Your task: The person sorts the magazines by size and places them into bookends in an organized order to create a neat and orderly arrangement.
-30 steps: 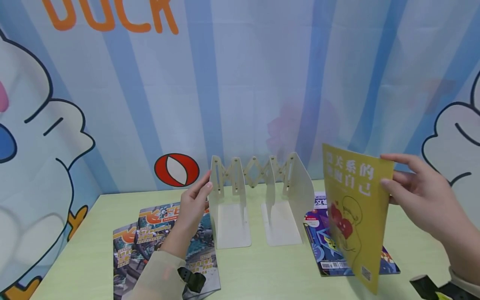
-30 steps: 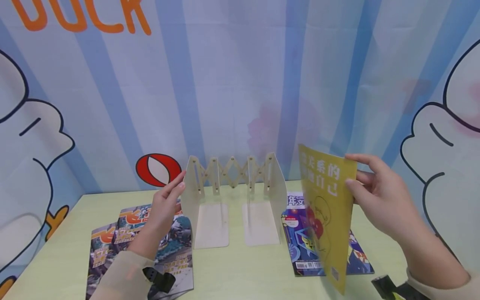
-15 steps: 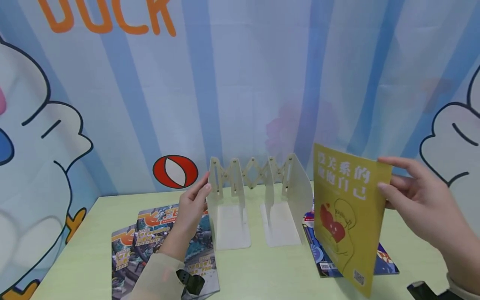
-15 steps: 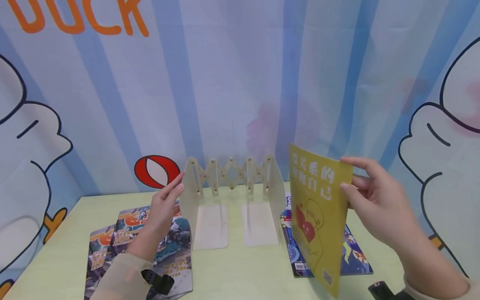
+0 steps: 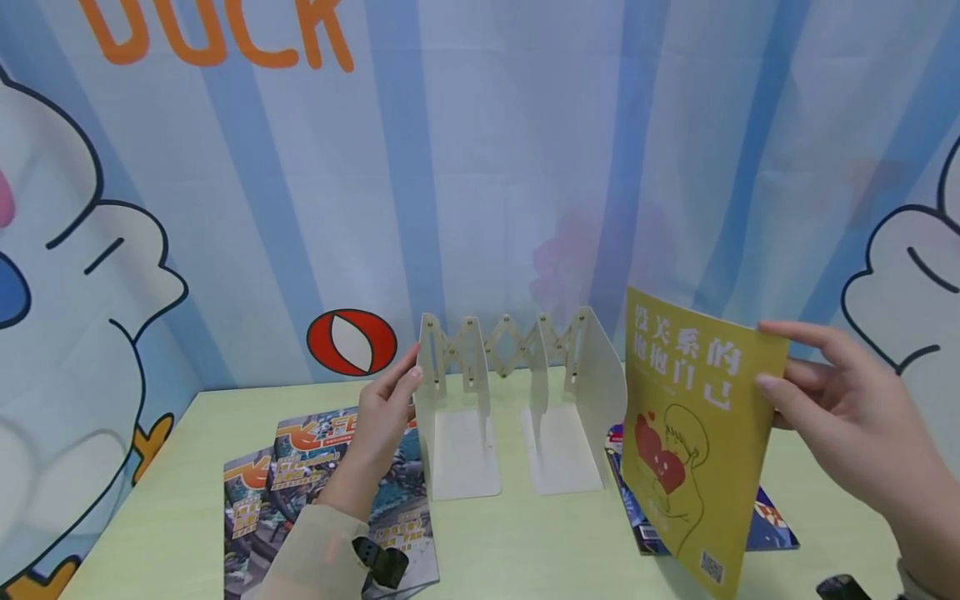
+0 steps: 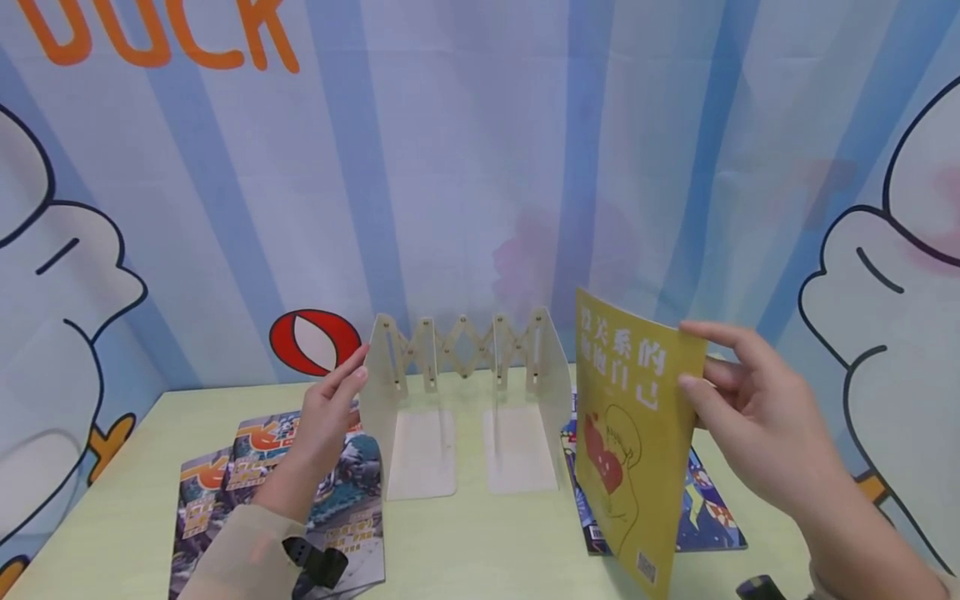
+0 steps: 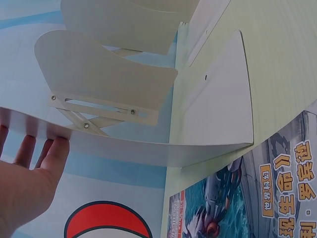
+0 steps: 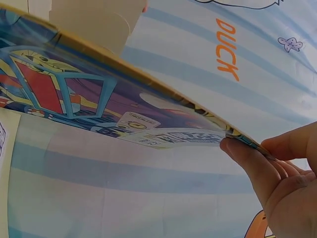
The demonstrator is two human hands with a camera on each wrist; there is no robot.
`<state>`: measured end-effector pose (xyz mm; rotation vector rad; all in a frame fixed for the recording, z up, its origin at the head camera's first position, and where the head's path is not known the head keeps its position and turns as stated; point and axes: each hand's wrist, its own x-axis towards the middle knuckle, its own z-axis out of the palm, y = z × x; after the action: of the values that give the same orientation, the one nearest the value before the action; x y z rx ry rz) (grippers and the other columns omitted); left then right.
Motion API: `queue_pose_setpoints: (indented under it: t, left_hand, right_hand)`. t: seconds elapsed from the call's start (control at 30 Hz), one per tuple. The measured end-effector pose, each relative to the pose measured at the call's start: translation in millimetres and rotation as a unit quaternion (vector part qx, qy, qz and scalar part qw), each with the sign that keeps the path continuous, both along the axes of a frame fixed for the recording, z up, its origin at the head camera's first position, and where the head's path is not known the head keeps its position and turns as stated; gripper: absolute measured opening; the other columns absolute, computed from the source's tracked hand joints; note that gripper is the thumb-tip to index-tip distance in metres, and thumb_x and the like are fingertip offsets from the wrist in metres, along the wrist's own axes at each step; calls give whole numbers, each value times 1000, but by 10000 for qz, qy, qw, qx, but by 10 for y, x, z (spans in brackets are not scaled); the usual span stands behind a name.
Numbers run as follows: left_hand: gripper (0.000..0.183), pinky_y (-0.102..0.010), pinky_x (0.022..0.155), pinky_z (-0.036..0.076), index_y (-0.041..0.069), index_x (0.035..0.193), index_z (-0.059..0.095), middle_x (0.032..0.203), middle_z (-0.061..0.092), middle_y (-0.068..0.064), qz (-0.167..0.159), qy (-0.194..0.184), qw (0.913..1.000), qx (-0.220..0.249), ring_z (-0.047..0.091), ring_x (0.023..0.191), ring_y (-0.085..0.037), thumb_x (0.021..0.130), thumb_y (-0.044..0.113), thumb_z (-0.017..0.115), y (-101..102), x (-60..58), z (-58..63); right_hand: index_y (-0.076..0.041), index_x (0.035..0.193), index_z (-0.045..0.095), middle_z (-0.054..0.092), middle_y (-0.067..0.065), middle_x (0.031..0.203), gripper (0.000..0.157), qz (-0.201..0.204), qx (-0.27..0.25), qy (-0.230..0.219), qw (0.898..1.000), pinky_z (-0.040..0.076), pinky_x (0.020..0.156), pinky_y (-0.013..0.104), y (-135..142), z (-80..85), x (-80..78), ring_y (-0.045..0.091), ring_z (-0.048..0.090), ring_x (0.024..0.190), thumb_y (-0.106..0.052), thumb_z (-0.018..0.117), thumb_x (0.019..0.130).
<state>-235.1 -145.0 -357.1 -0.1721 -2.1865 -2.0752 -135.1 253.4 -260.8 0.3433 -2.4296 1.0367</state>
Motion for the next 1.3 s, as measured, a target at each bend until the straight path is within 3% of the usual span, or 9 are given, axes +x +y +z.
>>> queue_pose_setpoints:
  t: [0.2, 0.33, 0.47, 0.9, 1.0, 1.07, 1.1, 1.23, 1.3]
  left_hand:
    - [45, -51, 102, 42, 31, 145, 38, 153, 32, 4, -32, -18, 10000, -18, 34, 139, -24, 100, 33, 45, 14, -13, 6]
    - [45, -52, 103, 42, 30, 145, 39, 153, 32, 5, 48, -98, 9999, -21, 34, 138, -23, 100, 32, 45, 7, -3, 10]
    - [47, -51, 103, 41, 28, 146, 37, 154, 31, 5, -7, -91, 10000, -9, 33, 139, -23, 100, 32, 45, 6, 1, 7]
    - [45, -51, 104, 41, 31, 145, 38, 154, 31, 5, 30, -68, 10000, -37, 34, 138, -24, 100, 33, 44, -4, 3, -7]
    - [45, -50, 103, 42, 31, 145, 38, 154, 31, 5, 29, -45, 10000, -48, 34, 139, -24, 100, 32, 44, 0, 7, -5]
    - [45, -50, 103, 42, 31, 145, 38, 154, 31, 5, 21, -29, 10000, -64, 33, 139, -24, 101, 32, 44, 2, 7, -7]
    - [45, -50, 103, 42, 31, 145, 38, 154, 31, 5, 13, -19, 10000, -72, 33, 139, -24, 101, 32, 43, 2, 5, -9]
    - [46, -50, 104, 40, 29, 146, 37, 154, 30, 6, -6, 3, 10000, -78, 32, 140, -24, 101, 33, 43, 2, -1, -14]
    - [46, -51, 105, 40, 28, 146, 36, 154, 30, 6, -7, 2, 10000, -77, 32, 140, -24, 101, 33, 43, 2, -2, -14]
  right_hand:
    - [-16, 144, 36, 59, 30, 118, 52, -65, -9, -64, 10000, 56, 58, 23, -8, 9, 66, -7, 64, 79, -2, 49, 96]
    - [-18, 143, 37, 65, -1, 114, 52, 39, -62, -68, 9999, 56, 59, 23, -26, -4, 98, -3, 66, 79, -2, 51, 95]
    - [-18, 142, 39, 58, -29, 106, 52, 166, -148, 1, 9998, 56, 58, 24, -36, -18, 135, -2, 67, 79, -1, 52, 94]
    - [-16, 140, 42, 57, -33, 104, 55, 18, -120, 413, 9991, 56, 58, 21, -82, -5, 259, -6, 66, 76, 5, 55, 91]
    - [-17, 141, 40, 63, -24, 106, 54, -124, -72, 385, 9992, 56, 58, 21, -66, -12, 284, -8, 65, 77, 2, 54, 92]
    - [-19, 142, 39, 69, -7, 109, 53, -222, -48, 363, 9991, 56, 58, 22, -58, -16, 299, -9, 65, 77, 0, 53, 94]
    - [-19, 142, 39, 69, -7, 108, 53, -258, -48, 370, 9990, 56, 58, 22, -53, -17, 304, -9, 65, 77, 0, 52, 94]
    - [-17, 142, 40, 65, -21, 105, 55, -224, -106, 528, 9983, 56, 56, 22, -31, -9, 321, -10, 64, 77, 4, 51, 93]
    - [-16, 142, 41, 55, -35, 103, 55, -165, -109, 637, 9978, 56, 56, 23, -15, -3, 327, -11, 64, 78, 6, 51, 92]
